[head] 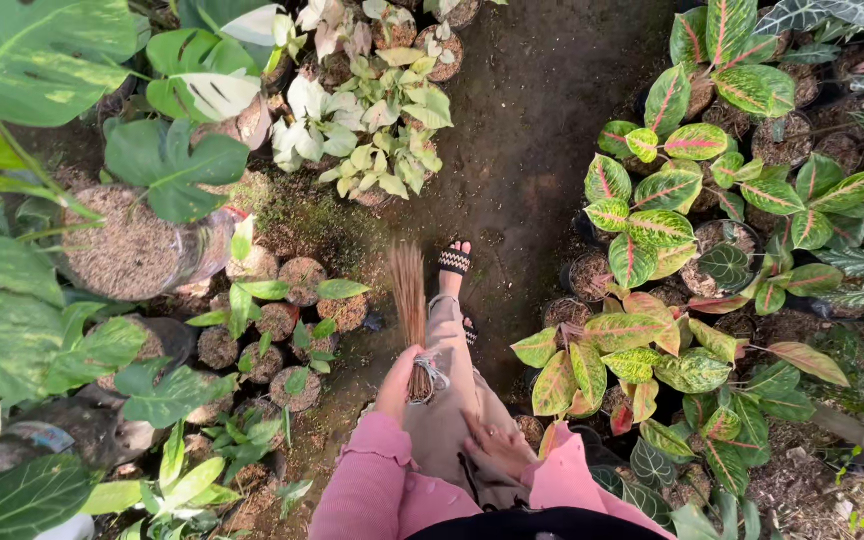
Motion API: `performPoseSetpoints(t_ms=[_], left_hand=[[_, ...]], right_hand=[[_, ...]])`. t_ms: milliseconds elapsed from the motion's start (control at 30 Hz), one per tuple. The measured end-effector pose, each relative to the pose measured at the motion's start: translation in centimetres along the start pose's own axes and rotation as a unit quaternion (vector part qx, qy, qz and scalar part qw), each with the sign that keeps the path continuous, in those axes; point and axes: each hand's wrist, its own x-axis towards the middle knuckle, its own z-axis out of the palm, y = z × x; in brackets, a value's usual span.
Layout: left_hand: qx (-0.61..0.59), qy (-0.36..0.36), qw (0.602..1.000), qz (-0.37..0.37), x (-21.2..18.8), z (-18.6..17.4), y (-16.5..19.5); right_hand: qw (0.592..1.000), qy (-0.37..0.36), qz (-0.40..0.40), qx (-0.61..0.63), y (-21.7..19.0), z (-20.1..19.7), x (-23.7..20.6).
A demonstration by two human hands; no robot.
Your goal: The person walks among potted plants, places a small potted plant on the ground, then sweeps the floor with a traditional straw broom. They remove weeds by hand, continue sweeping, and later pick up two small potted plants and walk away.
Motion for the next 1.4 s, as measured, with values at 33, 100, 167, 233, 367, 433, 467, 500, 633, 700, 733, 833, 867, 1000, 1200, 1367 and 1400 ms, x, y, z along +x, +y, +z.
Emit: performPoseSetpoints(t_ms=[33,100,167,233,367,433,467,500,633,700,733,833,867,1000,1200,1367,1400], left_hand=[[-0.021,0.009,1.000,-0.005,0.4,0.4,0.5],[-0.046,0.007,0.998,-0.037,1.7,0.9,1.6],[-0.081,-0.005,0.996,-0.044,3.2,1.4,2.9],[-0.125,-0.022,0.991,-0.027,4.5,1.9,4.6],[-0.112,0.022,0.993,-0.034,6.1,3.0,8.5],[-0.126,0.043,0.990,-0.044,6.0,3.7,9.9],[-0.132,0.059,0.988,-0.054,5.6,4.0,10.1],[-0.136,0.071,0.986,-0.061,5.4,4.5,10.5],[-0.134,0.112,0.983,-0.057,4.9,6.8,11.7],[-0.169,0.139,0.973,-0.069,4.8,8.4,12.1],[-0.191,0.149,0.968,-0.070,4.9,9.5,12.2],[-0.246,0.173,0.954,-0.014,4.8,12.5,12.3],[-0.255,0.181,0.950,-0.008,4.8,13.6,11.9],[-0.290,0.223,0.929,0.058,5.7,17.2,11.1],[-0.330,0.245,0.903,0.129,7.7,23.0,5.5],[-0.349,0.274,0.890,0.105,7.7,26.5,1.4],[-0.376,0.277,0.877,0.115,7.6,27.2,0.5]], right_hand=[[1.000,-0.007,0.011,0.004,0.0,-0.9,0.5],[0.998,-0.025,0.044,0.030,0.4,-2.8,1.7],[0.998,-0.027,-0.031,0.047,1.1,-5.3,3.4],[0.995,-0.048,-0.046,0.069,1.8,-8.3,4.7],[0.997,-0.057,-0.059,-0.006,1.9,-15.7,8.3],[0.989,-0.058,-0.093,-0.101,1.9,-19.6,9.4],[0.982,-0.062,-0.104,-0.142,1.9,-21.4,9.9],[0.974,-0.060,-0.116,-0.183,1.9,-23.1,10.5],[0.938,-0.056,-0.237,-0.247,1.9,-29.1,12.4],[0.923,-0.074,-0.249,-0.284,2.1,-32.4,13.3],[0.918,-0.092,-0.240,-0.301,2.2,-34.4,13.9],[0.908,-0.156,-0.248,-0.299,2.6,-40.4,16.0],[0.910,-0.185,-0.270,-0.254,2.9,-42.3,16.8],[0.885,-0.151,-0.396,-0.193,3.4,-47.0,18.0],[0.881,-0.428,-0.178,-0.091,5.0,-49.6,17.8],[0.696,-0.431,-0.122,-0.561,4.0,-48.3,18.2],[0.656,-0.418,-0.138,-0.613,3.8,-47.8,18.1]])
